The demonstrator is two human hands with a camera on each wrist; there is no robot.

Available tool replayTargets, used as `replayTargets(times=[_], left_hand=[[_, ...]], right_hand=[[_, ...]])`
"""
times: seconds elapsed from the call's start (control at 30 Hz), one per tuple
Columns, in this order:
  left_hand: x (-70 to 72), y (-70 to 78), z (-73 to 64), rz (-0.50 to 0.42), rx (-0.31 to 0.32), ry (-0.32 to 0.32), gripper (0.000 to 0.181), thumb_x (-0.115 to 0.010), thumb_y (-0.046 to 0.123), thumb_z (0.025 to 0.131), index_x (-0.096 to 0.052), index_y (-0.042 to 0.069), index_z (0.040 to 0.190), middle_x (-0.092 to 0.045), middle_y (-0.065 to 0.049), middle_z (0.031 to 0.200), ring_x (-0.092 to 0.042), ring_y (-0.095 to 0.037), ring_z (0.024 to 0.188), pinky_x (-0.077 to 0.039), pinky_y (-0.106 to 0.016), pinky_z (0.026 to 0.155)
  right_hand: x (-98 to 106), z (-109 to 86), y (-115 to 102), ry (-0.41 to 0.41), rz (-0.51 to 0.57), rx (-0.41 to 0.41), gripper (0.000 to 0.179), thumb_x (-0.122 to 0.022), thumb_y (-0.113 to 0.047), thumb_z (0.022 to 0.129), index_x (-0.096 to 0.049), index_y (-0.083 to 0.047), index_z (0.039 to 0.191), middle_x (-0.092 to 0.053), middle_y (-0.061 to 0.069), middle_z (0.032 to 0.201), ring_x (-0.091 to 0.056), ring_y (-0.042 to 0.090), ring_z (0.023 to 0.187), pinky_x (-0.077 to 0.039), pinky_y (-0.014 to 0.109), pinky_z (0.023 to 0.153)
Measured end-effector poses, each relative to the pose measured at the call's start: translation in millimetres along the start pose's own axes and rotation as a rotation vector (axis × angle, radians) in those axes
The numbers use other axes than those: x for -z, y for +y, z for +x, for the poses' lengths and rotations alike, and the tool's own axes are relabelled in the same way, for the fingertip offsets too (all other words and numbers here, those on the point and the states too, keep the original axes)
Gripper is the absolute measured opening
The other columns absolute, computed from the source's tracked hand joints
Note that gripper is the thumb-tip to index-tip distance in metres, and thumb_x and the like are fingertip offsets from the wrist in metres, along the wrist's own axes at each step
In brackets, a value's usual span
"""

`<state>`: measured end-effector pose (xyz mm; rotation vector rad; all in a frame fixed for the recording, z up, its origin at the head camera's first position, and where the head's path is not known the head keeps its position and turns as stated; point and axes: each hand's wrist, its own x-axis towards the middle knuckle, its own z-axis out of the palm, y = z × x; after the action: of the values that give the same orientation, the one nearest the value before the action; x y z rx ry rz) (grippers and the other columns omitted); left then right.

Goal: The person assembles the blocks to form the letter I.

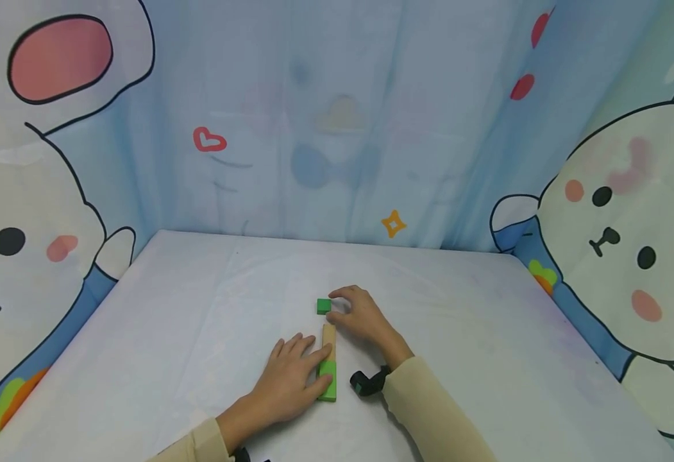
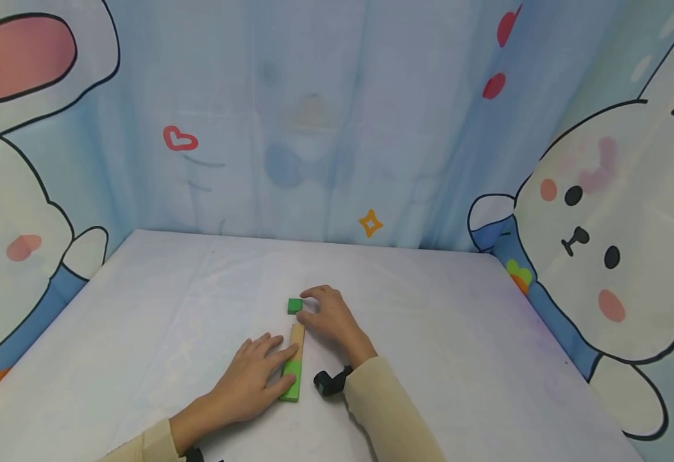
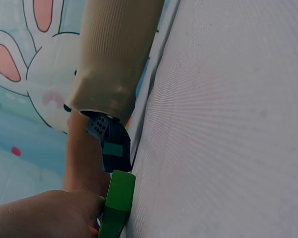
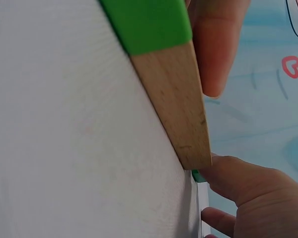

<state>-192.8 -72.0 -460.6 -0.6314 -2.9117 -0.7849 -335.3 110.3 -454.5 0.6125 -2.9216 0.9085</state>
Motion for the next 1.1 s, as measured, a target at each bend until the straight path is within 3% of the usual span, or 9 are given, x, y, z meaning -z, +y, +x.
replayTargets(times=[0.53, 1.1], left_hand=[[-0.4, 0.3, -0.5, -0.001, -0.007, 0.01, 0.051, -0.057, 0.044, 0.103, -0.059, 0.018, 0.148, -0.052, -0.019, 0.152, -0.041, -0.045, 0.147, -0.029, -0.072, 0.117], [-0.2, 0.7, -1.0, 0.016, -0.005, 0.019, 0.051, -0.057, 0.044, 0.103, -0.06, 0.019, 0.147, -0.053, -0.018, 0.152, -0.043, -0.044, 0.146, -0.031, -0.071, 0.116]], right_hand=[[-1.8, -2.1, -3.6, 0.018, -0.021, 0.008, 0.033, -0.076, -0.023, 0.094, -0.072, -0.013, 0.124, -0.061, 0.016, 0.141, -0.053, 0.038, 0.137, -0.043, 0.057, 0.115], [-0.8, -8.1, 0.1, 0.049, 0.034, -0.01, 0.035, -0.075, -0.027, 0.094, -0.071, -0.012, 0.126, -0.061, 0.015, 0.142, -0.052, 0.037, 0.139, -0.04, 0.057, 0.117]])
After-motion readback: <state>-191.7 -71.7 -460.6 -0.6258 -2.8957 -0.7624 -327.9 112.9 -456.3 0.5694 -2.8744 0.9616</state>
